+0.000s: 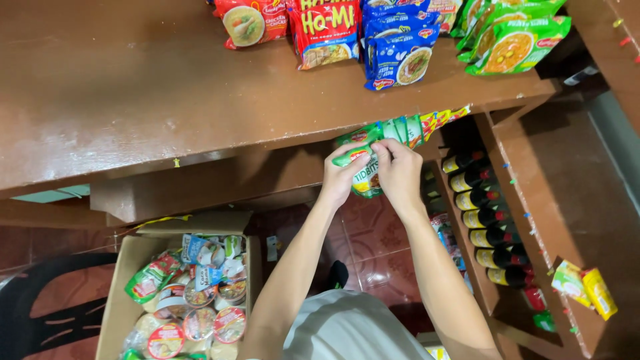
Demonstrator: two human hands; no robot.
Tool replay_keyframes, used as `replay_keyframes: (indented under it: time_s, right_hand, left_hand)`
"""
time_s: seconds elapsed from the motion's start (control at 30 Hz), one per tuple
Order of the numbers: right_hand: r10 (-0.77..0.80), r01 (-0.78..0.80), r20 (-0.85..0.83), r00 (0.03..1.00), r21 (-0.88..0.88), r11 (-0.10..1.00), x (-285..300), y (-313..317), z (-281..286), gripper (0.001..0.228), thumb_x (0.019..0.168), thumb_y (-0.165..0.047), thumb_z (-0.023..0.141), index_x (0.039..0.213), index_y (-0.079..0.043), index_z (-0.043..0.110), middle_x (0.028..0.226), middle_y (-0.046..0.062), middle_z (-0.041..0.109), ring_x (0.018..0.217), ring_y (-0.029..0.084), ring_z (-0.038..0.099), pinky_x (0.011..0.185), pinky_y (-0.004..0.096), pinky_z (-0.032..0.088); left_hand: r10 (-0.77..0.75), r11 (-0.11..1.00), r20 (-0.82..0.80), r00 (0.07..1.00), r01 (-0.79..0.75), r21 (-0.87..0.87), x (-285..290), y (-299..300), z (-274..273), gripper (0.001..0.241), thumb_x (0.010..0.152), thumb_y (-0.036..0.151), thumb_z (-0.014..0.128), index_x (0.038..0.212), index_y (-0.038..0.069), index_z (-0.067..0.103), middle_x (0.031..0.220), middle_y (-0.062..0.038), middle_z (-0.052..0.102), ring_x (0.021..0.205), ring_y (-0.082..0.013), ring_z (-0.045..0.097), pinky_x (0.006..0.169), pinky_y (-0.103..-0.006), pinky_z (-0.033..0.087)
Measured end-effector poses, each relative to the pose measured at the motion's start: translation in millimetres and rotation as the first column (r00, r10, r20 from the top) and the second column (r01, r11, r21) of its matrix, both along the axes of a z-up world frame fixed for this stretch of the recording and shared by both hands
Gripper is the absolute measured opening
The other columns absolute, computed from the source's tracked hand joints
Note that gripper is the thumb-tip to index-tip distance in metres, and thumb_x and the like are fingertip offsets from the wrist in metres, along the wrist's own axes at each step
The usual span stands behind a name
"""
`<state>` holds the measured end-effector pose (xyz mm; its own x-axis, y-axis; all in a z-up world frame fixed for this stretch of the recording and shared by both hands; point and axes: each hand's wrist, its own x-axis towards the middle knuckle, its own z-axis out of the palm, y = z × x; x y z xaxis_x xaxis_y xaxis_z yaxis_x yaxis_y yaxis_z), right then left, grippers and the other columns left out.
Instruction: Organizing and pinning instant noodle and sauce packets on a shelf.
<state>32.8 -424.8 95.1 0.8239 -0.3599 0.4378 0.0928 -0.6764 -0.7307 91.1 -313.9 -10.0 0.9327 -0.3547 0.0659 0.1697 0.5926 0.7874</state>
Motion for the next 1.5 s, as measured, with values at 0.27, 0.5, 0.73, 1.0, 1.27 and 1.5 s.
replay_keyframes:
  time_s: [0.27, 0.5, 0.73, 1.0, 1.27, 1.5]
  right_hand:
    - [0.097, -0.095, 0.024, 0.995, -0.073, 0.993, 29, -6, -16, 0.012, 0.098, -0.009, 0.071, 0.094, 0.002, 0.071, 0.08, 0.018, 0.068, 0.069, 0.033, 0.067, 0.063, 0.039, 0.052]
    - [0.139, -0.123, 0.086, 0.987, -0.171, 0.978, 38, -8, -26, 0.01, 0.098, -0.009, 0.071, 0.096, 0.001, 0.07, 0.086, 0.018, 0.068, 0.074, 0.036, 0.066, 0.066, 0.041, 0.052]
    - [0.133, -0.125, 0.066, 0.989, -0.114, 0.986, 44, -7, -24, 0.008, 0.098, -0.007, 0.071, 0.096, 0.001, 0.07, 0.087, 0.018, 0.068, 0.073, 0.035, 0.066, 0.065, 0.04, 0.052]
    - [0.081, -0.079, 0.035, 0.996, -0.054, 0.995, 47, -5, -25, 0.01, 0.099, -0.008, 0.071, 0.097, 0.002, 0.071, 0.084, 0.019, 0.07, 0.07, 0.031, 0.067, 0.065, 0.038, 0.052]
    - [-0.029, 0.031, 0.039, 0.999, -0.046, 0.998, 53, -1, -23, 0.012, 0.098, -0.01, 0.072, 0.097, 0.002, 0.073, 0.079, 0.02, 0.07, 0.066, 0.03, 0.068, 0.061, 0.038, 0.052]
    - [-0.044, 0.045, -0.007, 0.999, 0.05, 0.998, 49, 0, -19, 0.015, 0.097, -0.013, 0.072, 0.096, 0.001, 0.074, 0.076, 0.019, 0.07, 0.06, 0.026, 0.068, 0.059, 0.036, 0.052]
  left_hand:
    - [0.079, 0.994, -0.112, 0.991, -0.087, -0.073, 17, -13, -17, 0.034, 0.089, 0.003, 0.078, 0.122, -0.003, 0.068, 0.11, -0.012, 0.073, 0.099, -0.0171, 0.07, 0.089, -0.0318, 0.058]
    - [0.111, 0.985, -0.199, 0.974, -0.134, -0.107, 20, -18, -24, 0.035, 0.089, 0.002, 0.078, 0.122, -0.003, 0.067, 0.108, -0.012, 0.073, 0.097, -0.0171, 0.071, 0.087, -0.032, 0.059]
    - [0.118, 0.982, -0.221, 0.968, -0.147, -0.119, 25, -21, -28, 0.034, 0.09, 0.001, 0.077, 0.121, -0.004, 0.067, 0.107, -0.013, 0.073, 0.095, -0.0175, 0.071, 0.086, -0.032, 0.059]
    - [0.11, 0.984, -0.257, 0.96, -0.141, -0.106, 25, -21, -19, 0.033, 0.09, 0.003, 0.077, 0.121, -0.004, 0.067, 0.107, -0.013, 0.073, 0.096, -0.0176, 0.071, 0.085, -0.0323, 0.06]
    - [0.188, 0.968, -0.305, 0.934, -0.229, -0.105, 19, -31, -26, 0.032, 0.09, 0.003, 0.078, 0.118, -0.006, 0.068, 0.108, -0.014, 0.074, 0.092, -0.0178, 0.073, 0.083, -0.033, 0.06]
    - [0.418, 0.907, -0.209, 0.884, -0.421, 0.032, 2, -24, -20, 0.043, 0.087, 0.004, 0.082, 0.122, -0.006, 0.058, 0.11, -0.013, 0.071, 0.095, -0.0176, 0.071, 0.084, -0.034, 0.06]
